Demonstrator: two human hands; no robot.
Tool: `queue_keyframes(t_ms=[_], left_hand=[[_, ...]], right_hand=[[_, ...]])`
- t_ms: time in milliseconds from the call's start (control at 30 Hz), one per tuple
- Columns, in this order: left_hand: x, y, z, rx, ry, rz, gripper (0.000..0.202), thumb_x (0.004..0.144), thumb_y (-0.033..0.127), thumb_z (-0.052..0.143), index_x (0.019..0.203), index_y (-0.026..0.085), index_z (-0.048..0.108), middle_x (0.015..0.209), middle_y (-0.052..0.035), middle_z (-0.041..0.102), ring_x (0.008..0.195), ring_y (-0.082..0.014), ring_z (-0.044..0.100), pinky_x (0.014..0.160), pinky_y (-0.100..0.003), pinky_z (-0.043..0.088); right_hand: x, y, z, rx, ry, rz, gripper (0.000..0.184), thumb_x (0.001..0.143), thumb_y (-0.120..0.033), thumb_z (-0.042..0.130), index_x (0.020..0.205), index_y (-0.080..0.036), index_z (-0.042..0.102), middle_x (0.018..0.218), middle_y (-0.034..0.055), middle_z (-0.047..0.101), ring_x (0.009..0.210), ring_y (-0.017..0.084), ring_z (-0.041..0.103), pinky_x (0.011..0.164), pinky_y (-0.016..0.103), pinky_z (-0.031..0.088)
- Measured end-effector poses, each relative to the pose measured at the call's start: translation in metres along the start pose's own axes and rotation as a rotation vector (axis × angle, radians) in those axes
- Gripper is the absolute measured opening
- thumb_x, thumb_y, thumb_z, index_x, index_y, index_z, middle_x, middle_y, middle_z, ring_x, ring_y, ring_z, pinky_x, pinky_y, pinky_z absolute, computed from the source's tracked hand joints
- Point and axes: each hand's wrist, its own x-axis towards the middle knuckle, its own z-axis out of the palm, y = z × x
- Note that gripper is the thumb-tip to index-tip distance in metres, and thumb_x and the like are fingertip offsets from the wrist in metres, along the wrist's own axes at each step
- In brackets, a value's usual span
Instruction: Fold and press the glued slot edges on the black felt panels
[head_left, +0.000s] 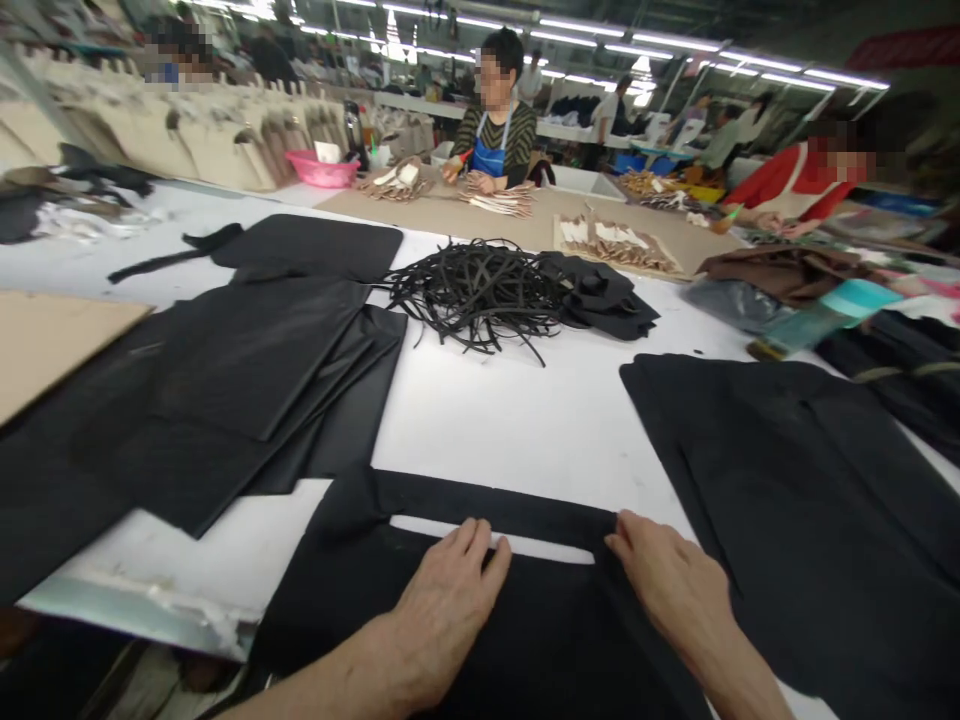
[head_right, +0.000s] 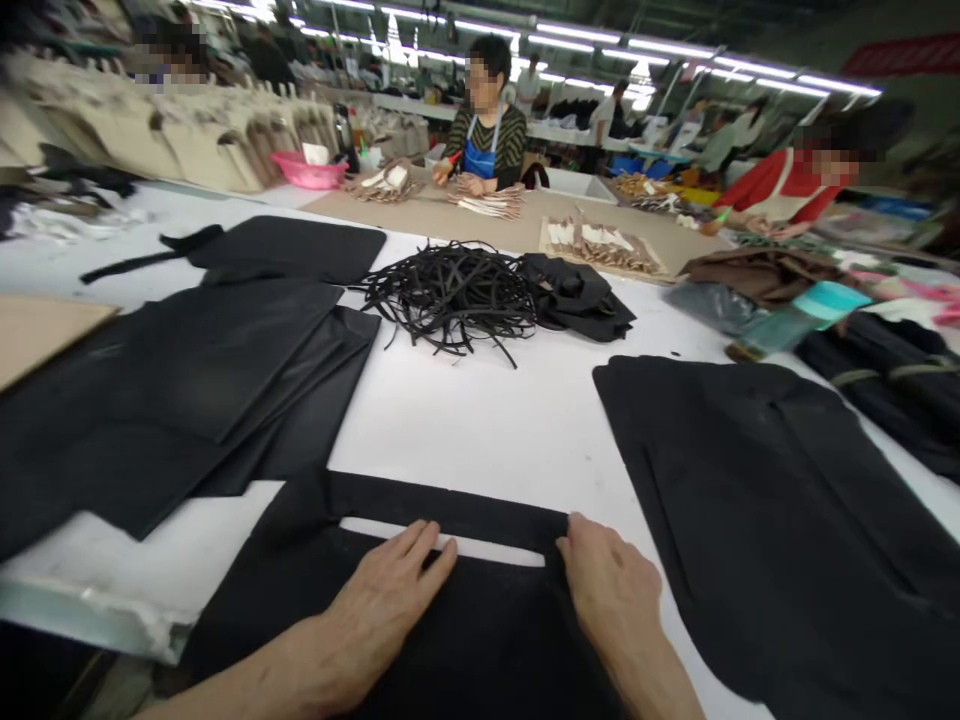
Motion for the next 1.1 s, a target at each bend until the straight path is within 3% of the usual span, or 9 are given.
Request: queue_keyframes(t_ms=[67, 167, 233, 400, 533, 700, 933, 1100], left_hand=[[-0.010, -0.001, 0.002, -0.062, 0.062, 0.057, 0.077, 0.068, 0.025, 0.066, 0.134, 0.008, 0.030, 0.138, -0.0204, 0.038, 0.126, -0.0314, 0.036, 0.102, -0.039, 0.040], [-0.030, -0.009, 0.004, -0.015, 0.273, 0.078, 0.043, 0.083, 0.016, 0.048, 0.126, 0.012, 0.043, 0.133, -0.0124, 0.048, 0.125, -0.0235, 0.039, 0.106, -0.034, 0.036], [-0.045, -0.020, 0.005, 0.057, 0.361, 0.057, 0.034, 0.086, 0.014, 0.041, 0.119, 0.012, 0.050, 0.126, -0.0114, 0.053, 0.120, -0.0226, 0.044, 0.104, -0.034, 0.039], [-0.078, -0.048, 0.014, 0.232, 0.377, -0.066, 0.039, 0.080, 0.004, 0.038, 0.116, 0.008, 0.052, 0.120, -0.0142, 0.058, 0.115, -0.0243, 0.050, 0.098, -0.036, 0.044], [-0.088, -0.053, 0.028, 0.281, 0.393, -0.124, 0.041, 0.078, 0.003, 0.038, 0.117, 0.008, 0.051, 0.118, -0.0148, 0.059, 0.112, -0.0249, 0.053, 0.095, -0.034, 0.047], [-0.089, -0.049, 0.037, 0.295, 0.424, -0.125, 0.041, 0.079, 0.005, 0.039, 0.119, 0.006, 0.049, 0.122, -0.0178, 0.056, 0.115, -0.0279, 0.051, 0.096, -0.036, 0.047], [-0.087, -0.049, 0.031, 0.318, 0.474, -0.120, 0.038, 0.078, 0.004, 0.036, 0.113, 0.006, 0.053, 0.114, -0.0168, 0.061, 0.110, -0.0281, 0.056, 0.092, -0.036, 0.050], [-0.085, -0.046, 0.032, 0.352, 0.522, -0.141, 0.038, 0.079, 0.003, 0.033, 0.109, 0.008, 0.055, 0.112, -0.0145, 0.063, 0.105, -0.0258, 0.059, 0.089, -0.034, 0.051]], right_hand=[[-0.008, -0.015, -0.002, 0.037, 0.039, -0.026, 0.017, 0.088, -0.032, 0.041, 0.079, -0.024, 0.054, 0.082, 0.0045, 0.067, 0.077, 0.024, 0.062, 0.060, 0.031, 0.032], [-0.022, -0.054, -0.009, 0.248, -0.017, -0.202, 0.020, 0.088, -0.033, 0.041, 0.072, -0.025, 0.050, 0.072, -0.0009, 0.063, 0.071, 0.019, 0.059, 0.060, 0.029, 0.032], [-0.028, -0.084, -0.014, 0.398, -0.079, -0.337, 0.019, 0.087, -0.031, 0.044, 0.070, -0.025, 0.050, 0.068, -0.0030, 0.060, 0.068, 0.016, 0.056, 0.060, 0.027, 0.032], [-0.020, -0.155, -0.016, 0.588, -0.098, -0.540, 0.011, 0.083, -0.023, 0.049, 0.072, -0.024, 0.054, 0.073, -0.0036, 0.061, 0.070, 0.013, 0.053, 0.063, 0.024, 0.033], [-0.004, -0.192, -0.007, 0.503, -0.149, -0.539, 0.012, 0.080, -0.021, 0.049, 0.073, -0.023, 0.058, 0.076, -0.0010, 0.065, 0.075, 0.014, 0.057, 0.067, 0.025, 0.035], [0.007, -0.208, 0.001, 0.411, -0.174, -0.482, 0.013, 0.080, -0.025, 0.050, 0.076, -0.023, 0.062, 0.077, 0.0020, 0.068, 0.075, 0.016, 0.059, 0.065, 0.026, 0.036], [0.011, -0.215, -0.006, 0.283, -0.209, -0.455, 0.011, 0.075, -0.028, 0.056, 0.075, -0.023, 0.066, 0.078, 0.0038, 0.070, 0.078, 0.019, 0.064, 0.065, 0.028, 0.039], [0.010, -0.219, -0.017, 0.168, -0.229, -0.448, 0.023, 0.077, -0.034, 0.058, 0.087, -0.016, 0.069, 0.093, 0.0147, 0.070, 0.089, 0.028, 0.065, 0.071, 0.034, 0.044]])
